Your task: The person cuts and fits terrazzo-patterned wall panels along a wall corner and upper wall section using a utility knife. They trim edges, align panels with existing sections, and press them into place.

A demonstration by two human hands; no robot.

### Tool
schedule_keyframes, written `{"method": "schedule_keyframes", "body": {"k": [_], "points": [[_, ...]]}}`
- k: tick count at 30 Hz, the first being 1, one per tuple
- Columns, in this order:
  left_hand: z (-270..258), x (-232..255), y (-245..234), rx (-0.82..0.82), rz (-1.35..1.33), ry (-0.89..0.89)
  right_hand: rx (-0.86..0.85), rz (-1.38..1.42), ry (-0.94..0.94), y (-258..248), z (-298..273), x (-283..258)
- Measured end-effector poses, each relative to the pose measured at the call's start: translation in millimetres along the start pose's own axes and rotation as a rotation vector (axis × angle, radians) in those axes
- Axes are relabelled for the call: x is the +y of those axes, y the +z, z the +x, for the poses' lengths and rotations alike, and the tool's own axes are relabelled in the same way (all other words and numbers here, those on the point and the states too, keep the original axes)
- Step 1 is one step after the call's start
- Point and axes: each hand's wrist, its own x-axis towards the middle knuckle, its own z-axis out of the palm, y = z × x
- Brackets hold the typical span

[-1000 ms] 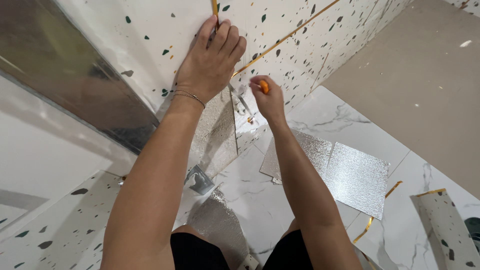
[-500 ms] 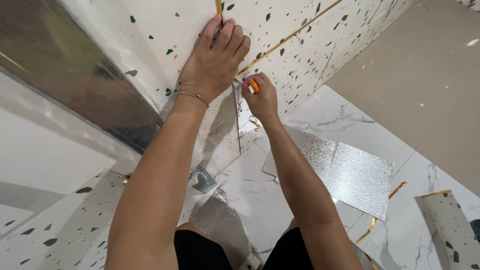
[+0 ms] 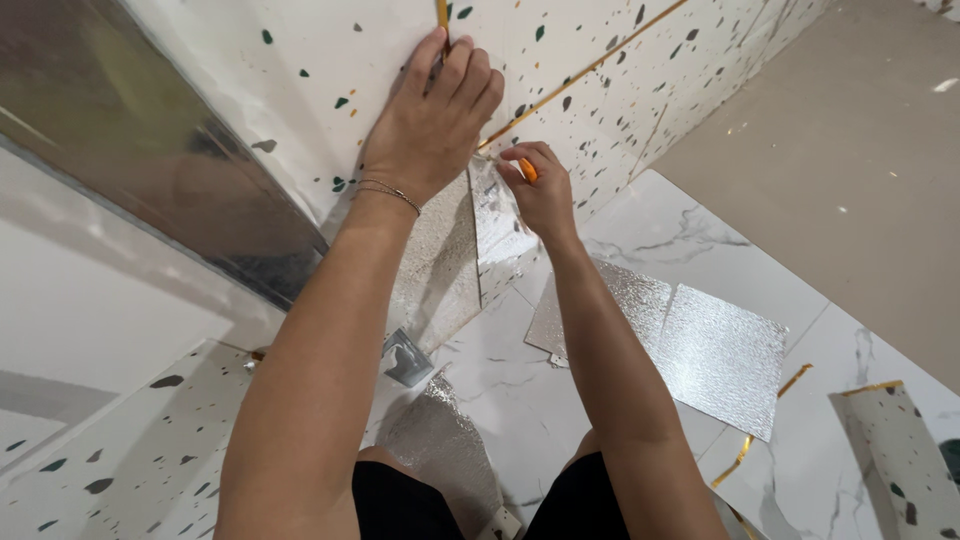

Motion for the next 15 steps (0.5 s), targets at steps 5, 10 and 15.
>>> {"method": "schedule_keyframes", "body": {"k": [5, 10, 15], "points": [[0, 0, 2, 0.035, -0.027, -0.002, -0.120, 0.107, 0.284, -16, -13, 25], [-2, -2, 3, 0.046, -0.036, 0.000, -0.070, 0.003, 0.486, -29, -31, 47], [-5, -2, 5, 0.050, -0.046, 0.001, -0.055, 0.167, 0.480, -46, -44, 64]]}}
